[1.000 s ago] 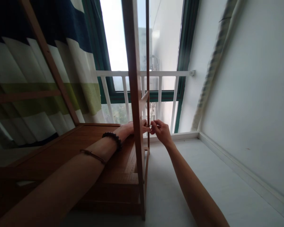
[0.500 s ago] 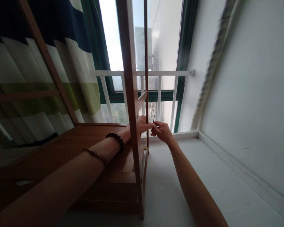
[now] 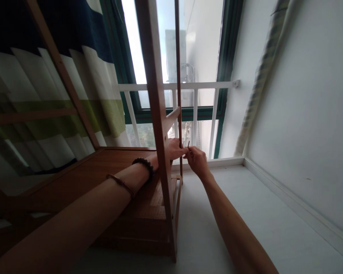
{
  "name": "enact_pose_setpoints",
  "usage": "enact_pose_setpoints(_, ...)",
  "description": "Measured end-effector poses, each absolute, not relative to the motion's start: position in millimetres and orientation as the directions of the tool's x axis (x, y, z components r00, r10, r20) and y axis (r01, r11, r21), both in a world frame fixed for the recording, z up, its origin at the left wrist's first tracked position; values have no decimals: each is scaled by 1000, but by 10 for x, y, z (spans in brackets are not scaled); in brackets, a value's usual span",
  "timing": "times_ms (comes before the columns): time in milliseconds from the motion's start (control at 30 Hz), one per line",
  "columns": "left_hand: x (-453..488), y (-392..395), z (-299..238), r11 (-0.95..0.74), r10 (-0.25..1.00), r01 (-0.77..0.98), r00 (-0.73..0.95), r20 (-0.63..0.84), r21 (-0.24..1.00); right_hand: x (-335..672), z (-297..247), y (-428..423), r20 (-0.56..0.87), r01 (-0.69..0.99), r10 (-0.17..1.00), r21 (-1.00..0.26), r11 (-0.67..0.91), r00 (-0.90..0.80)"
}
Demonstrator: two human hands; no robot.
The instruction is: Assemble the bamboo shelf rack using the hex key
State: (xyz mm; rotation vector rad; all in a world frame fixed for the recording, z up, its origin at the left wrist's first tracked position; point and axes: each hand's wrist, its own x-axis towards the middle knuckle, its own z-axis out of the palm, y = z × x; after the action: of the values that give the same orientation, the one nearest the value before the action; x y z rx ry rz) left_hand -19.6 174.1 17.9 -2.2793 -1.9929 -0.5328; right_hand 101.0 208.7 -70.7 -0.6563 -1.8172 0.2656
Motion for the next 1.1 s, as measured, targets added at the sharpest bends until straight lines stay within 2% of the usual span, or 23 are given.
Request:
enact_pose_setpoints(100, -185, 1721, 184, -158, 947, 970, 95, 307, 186, 985, -720, 2071, 791, 303, 583, -518, 800, -186)
enact_pose_setpoints(200, -200, 1726, 191, -209, 949, 959, 152, 276, 191, 955, -675, 2059, 702, 236, 695, -657, 716, -153)
enact_pose_setpoints(267, -224, 1743, 190, -244, 948, 949, 190, 254, 202, 944, -621, 2060, 541, 126, 822, -816, 564, -181)
enact_pose_setpoints(333, -249, 1765, 182, -264, 946, 939, 208, 248, 220, 949, -569, 2068, 318, -26, 903, -945, 325, -289)
enact_pose_setpoints(400, -270, 1789, 167, -275, 942, 932, 212, 262, 234, 973, -539, 2083, 175, -141, 903, -982, 129, -392)
enact_pose_setpoints(433, -279, 1801, 158, -280, 939, 931, 214, 271, 235, 991, -536, 2095, 164, -176, 899, -979, 99, -407)
enact_pose_setpoints(567, -297, 1838, 130, -275, 932, 941, 210, 296, 196, 1070, -582, 2164, 356, -193, 879, -932, 308, -317)
enact_pose_setpoints(667, -289, 1838, 136, -266, 934, 950, 212, 288, 163, 1085, -615, 2200, 415, -64, 852, -906, 418, -318)
enact_pose_setpoints(767, -267, 1815, 157, -258, 940, 955, 213, 265, 146, 1045, -573, 2153, 303, 72, 888, -935, 347, -345)
enact_pose_setpoints(867, -261, 1796, 169, -269, 936, 950, 218, 277, 160, 1001, -469, 2054, 113, -18, 902, -993, 116, -418)
enact_pose_setpoints(933, -270, 1793, 168, -281, 935, 940, 222, 277, 196, 1016, -407, 2011, 40, -82, 875, -997, 0, -482)
enact_pose_setpoints(1000, -284, 1794, 167, -288, 939, 926, 223, 261, 244, 1086, -368, 2010, 84, -91, 847, -995, 42, -525)
enact_pose_setpoints(1100, -297, 1794, 172, -270, 952, 915, 207, 226, 300, 1256, -352, 2063, 298, -121, 763, -952, 281, -574)
